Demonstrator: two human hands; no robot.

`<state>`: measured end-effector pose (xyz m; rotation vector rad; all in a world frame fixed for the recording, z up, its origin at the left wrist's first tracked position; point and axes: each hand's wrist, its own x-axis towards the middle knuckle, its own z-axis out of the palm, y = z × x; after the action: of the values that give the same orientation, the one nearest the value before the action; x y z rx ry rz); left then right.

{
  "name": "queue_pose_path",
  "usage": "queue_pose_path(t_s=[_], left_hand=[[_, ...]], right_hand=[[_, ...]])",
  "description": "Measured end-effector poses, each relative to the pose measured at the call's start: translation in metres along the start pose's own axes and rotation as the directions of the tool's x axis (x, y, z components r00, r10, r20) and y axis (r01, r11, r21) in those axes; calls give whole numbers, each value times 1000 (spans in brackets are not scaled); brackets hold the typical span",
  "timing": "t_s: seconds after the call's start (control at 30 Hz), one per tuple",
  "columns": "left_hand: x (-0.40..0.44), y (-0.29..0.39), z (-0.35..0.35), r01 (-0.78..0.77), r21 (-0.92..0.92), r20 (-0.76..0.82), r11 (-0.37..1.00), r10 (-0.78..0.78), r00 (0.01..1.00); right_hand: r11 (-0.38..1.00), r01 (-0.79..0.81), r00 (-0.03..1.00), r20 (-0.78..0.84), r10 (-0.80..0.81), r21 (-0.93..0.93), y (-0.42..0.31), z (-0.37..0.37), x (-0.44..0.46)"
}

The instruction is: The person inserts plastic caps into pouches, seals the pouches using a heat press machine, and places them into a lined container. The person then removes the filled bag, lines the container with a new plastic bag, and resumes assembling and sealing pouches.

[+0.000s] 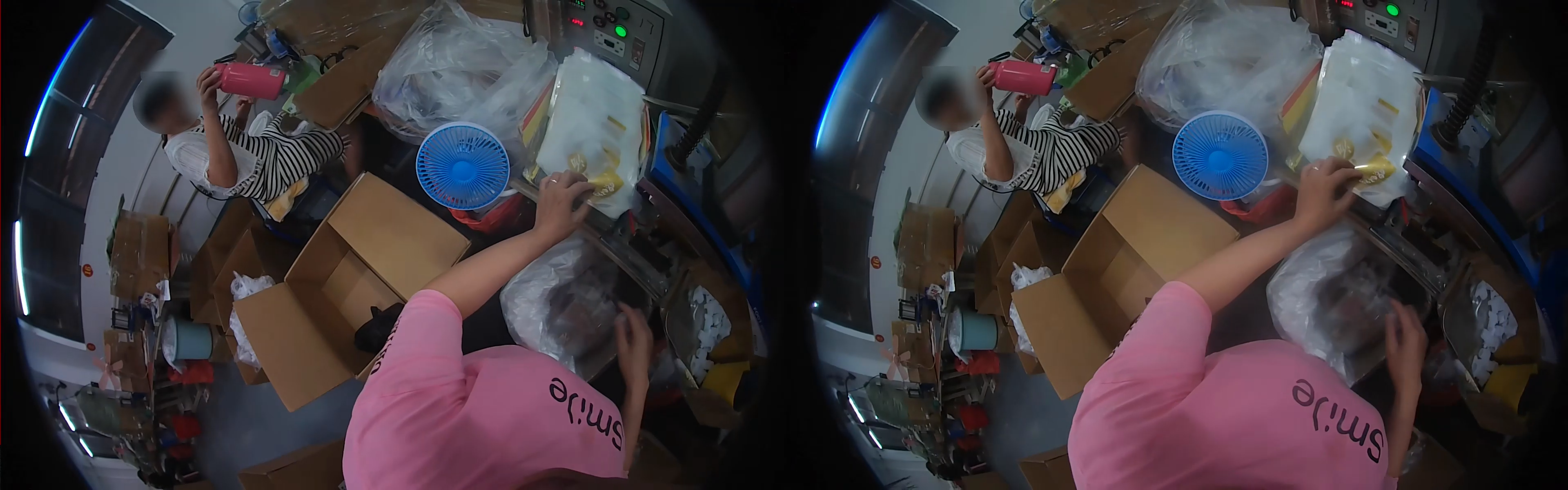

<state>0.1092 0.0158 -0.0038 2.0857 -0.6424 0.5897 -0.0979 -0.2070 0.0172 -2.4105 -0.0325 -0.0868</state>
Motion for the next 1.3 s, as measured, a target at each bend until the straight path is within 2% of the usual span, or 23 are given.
queue_pose_path(t_s=[0.03,0.1,0.2,0.3,0.33,0.4,0.5,0.6,0.67,0.7,0.73,0.77,0.8,0.87,0.9,0.97,1.0,1.07,1.13,1.2,1.23,1.3], left_hand=[[1,2,-2,3,3,-5,1000,-3,1000],[-2,8,-4,-7,-14,-44,1000,6,999],[-2,6,-2,1,-31,-46,1000,-2,999],[-2,8,3,45,-20,-52,999,-46,998],[-1,7,6,38,-16,-58,999,-39,998],[-2,4,9,31,22,-75,999,-30,997],[-2,7,6,26,11,-81,1000,-25,996],[-3,7,6,1,21,-109,1000,1,994],[-1,4,11,11,18,-135,1000,-9,991],[1,3,13,23,23,-163,999,-19,986],[4,2,15,9,17,-163,1000,-6,987],[7,1,16,48,25,-152,999,-43,987],[9,1,17,88,35,-144,996,-82,986],[15,-3,16,22,57,-154,998,-13,988],[18,-5,14,-31,86,-155,996,44,987],[20,-4,7,-54,113,-156,992,71,985],[19,-5,3,-62,136,-156,989,84,984],[12,-11,2,-39,141,-132,989,58,990],[10,-7,1,-22,142,-116,990,38,993],[4,1,-1,-5,22,-58,1000,6,998],[0,5,-5,-5,24,-57,1000,6,998],[-7,12,-13,-165,-47,-47,985,163,986]], right_hand=[[998,-45,991,126,49,-36,10,22,5],[923,-204,930,231,287,-327,71,70,17],[834,-208,816,379,436,-511,122,149,32],[807,-204,875,266,404,-554,185,226,31],[791,-59,875,349,334,-610,192,235,35],[760,94,861,435,262,-643,204,241,35],[785,88,866,436,243,-613,193,232,37],[746,-60,795,421,437,-663,135,173,20],[869,-35,829,471,302,-494,101,140,10],[867,-45,833,460,307,-497,80,126,4],[889,-132,838,430,337,-439,58,113,-1],[903,-214,839,402,365,-374,48,105,-3],[901,-217,845,390,366,-375,51,102,-8],[965,-262,907,344,245,5,61,102,-23],[966,-258,912,334,240,12,67,104,-28],[993,-85,982,160,97,-82,77,109,-37],[994,-87,983,155,97,-74,76,109,-35],[979,-154,967,225,122,132,73,105,-33],[984,-148,964,238,120,102,75,106,-33],[988,-137,960,256,114,73,69,104,-32],[985,-147,957,265,118,93,62,100,-33],[982,-153,955,273,117,115,57,97,-33]])
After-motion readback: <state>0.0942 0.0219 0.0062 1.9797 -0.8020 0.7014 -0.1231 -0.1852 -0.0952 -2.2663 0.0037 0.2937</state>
